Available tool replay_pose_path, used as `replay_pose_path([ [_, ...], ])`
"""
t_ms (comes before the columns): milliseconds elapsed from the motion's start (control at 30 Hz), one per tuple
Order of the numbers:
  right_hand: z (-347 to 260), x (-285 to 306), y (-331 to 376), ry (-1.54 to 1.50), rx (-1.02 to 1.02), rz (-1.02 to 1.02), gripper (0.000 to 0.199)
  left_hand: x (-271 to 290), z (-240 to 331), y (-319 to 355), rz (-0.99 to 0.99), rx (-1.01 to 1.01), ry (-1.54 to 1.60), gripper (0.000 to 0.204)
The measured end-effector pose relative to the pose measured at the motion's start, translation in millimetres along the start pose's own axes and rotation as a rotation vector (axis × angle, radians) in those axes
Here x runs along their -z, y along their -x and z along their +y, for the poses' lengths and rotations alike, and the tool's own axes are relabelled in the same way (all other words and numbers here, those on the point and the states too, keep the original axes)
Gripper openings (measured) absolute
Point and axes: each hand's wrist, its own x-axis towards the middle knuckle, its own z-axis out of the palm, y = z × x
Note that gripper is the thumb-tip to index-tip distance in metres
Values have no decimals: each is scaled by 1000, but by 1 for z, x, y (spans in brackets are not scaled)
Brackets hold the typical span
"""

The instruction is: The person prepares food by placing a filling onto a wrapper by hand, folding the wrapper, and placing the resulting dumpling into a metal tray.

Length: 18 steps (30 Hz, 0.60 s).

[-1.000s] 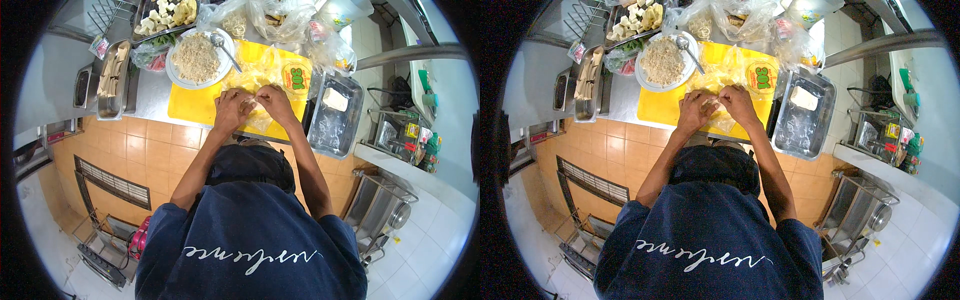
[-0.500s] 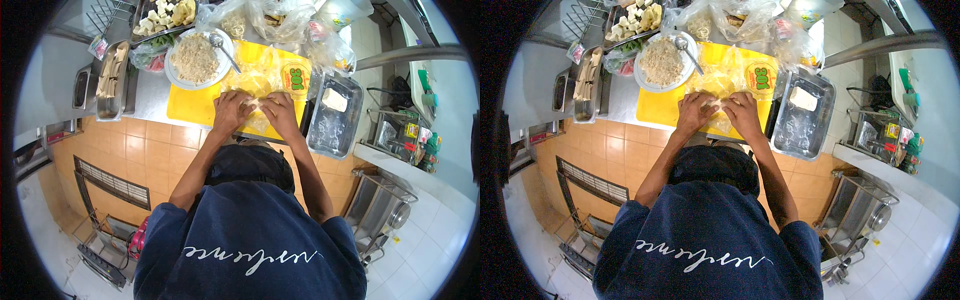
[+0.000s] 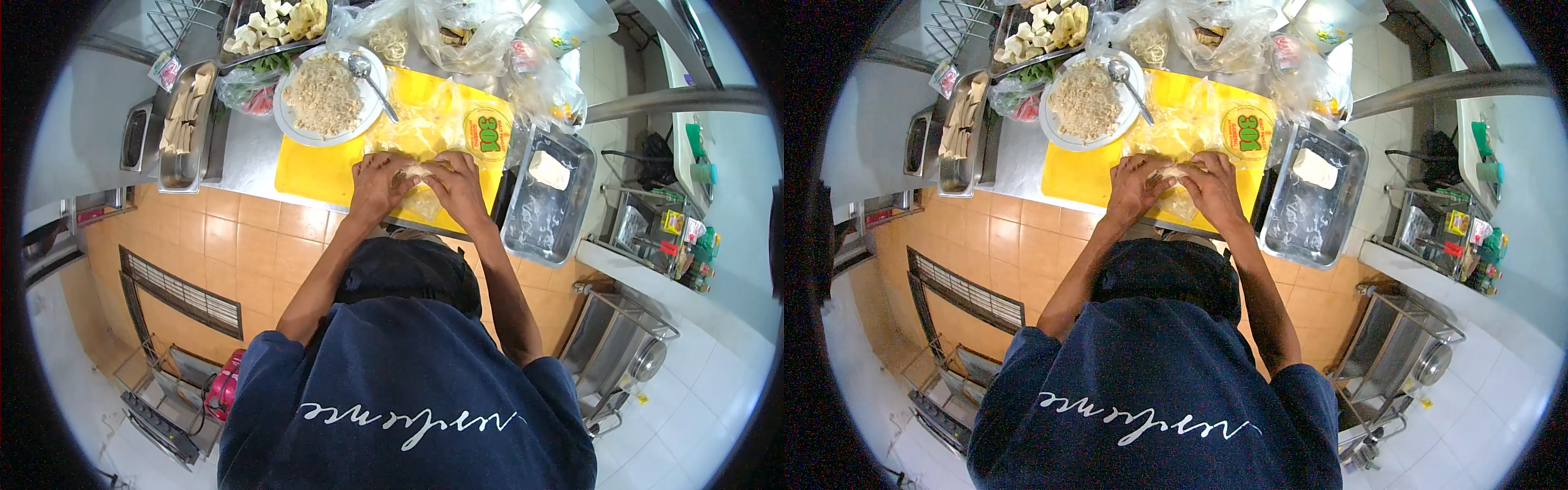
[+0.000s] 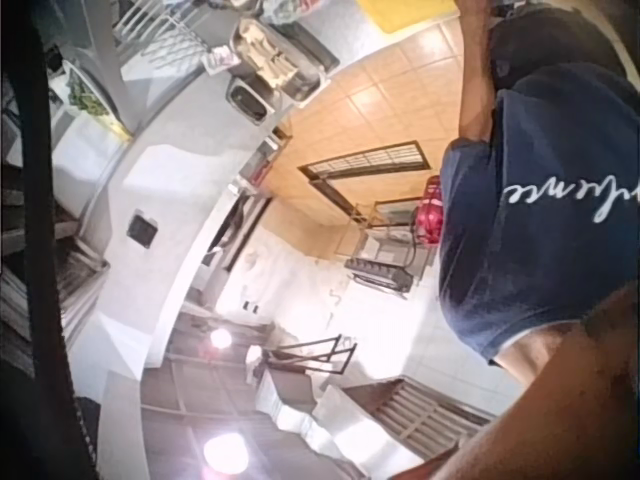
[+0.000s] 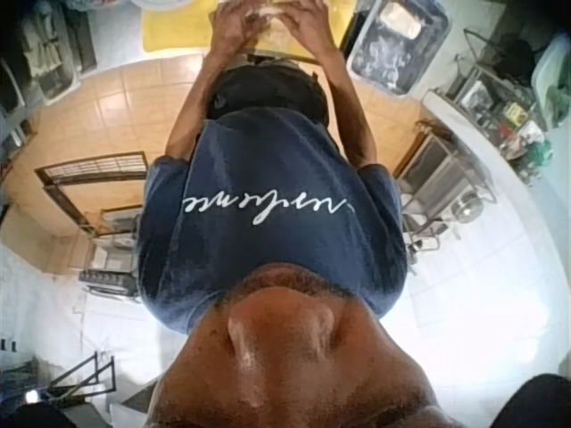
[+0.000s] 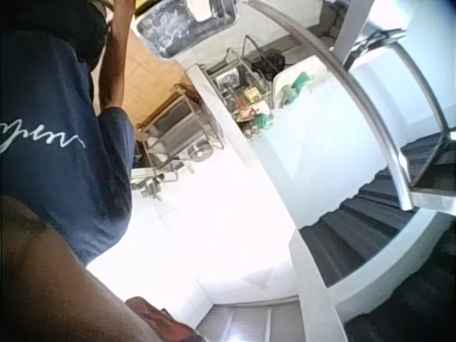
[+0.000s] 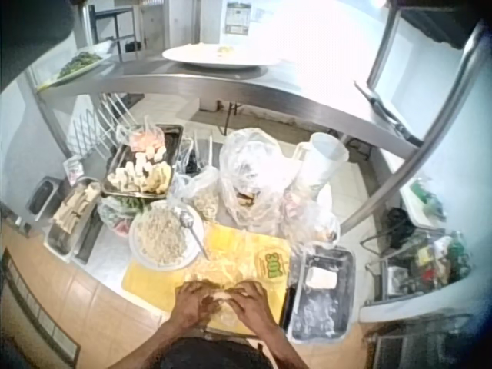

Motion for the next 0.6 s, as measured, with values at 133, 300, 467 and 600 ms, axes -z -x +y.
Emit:
replay_pose_path([
  [133, 1, 1, -1, 4, -13, -32, 22, 2, 6, -1, -8, -2, -42, 34],
  [300, 6, 2, -3, -3, 19, -47, 23, 5, 11, -5, -26, -69, -49, 27],
  [467, 12, 15, -4, -122, -23, 49, 28, 8, 11, -7, -19, -118, -62, 21],
  [600, 13, 47, 9, -143, -178, 265, 34, 2, 6, -5, 8, -110, -68, 20],
])
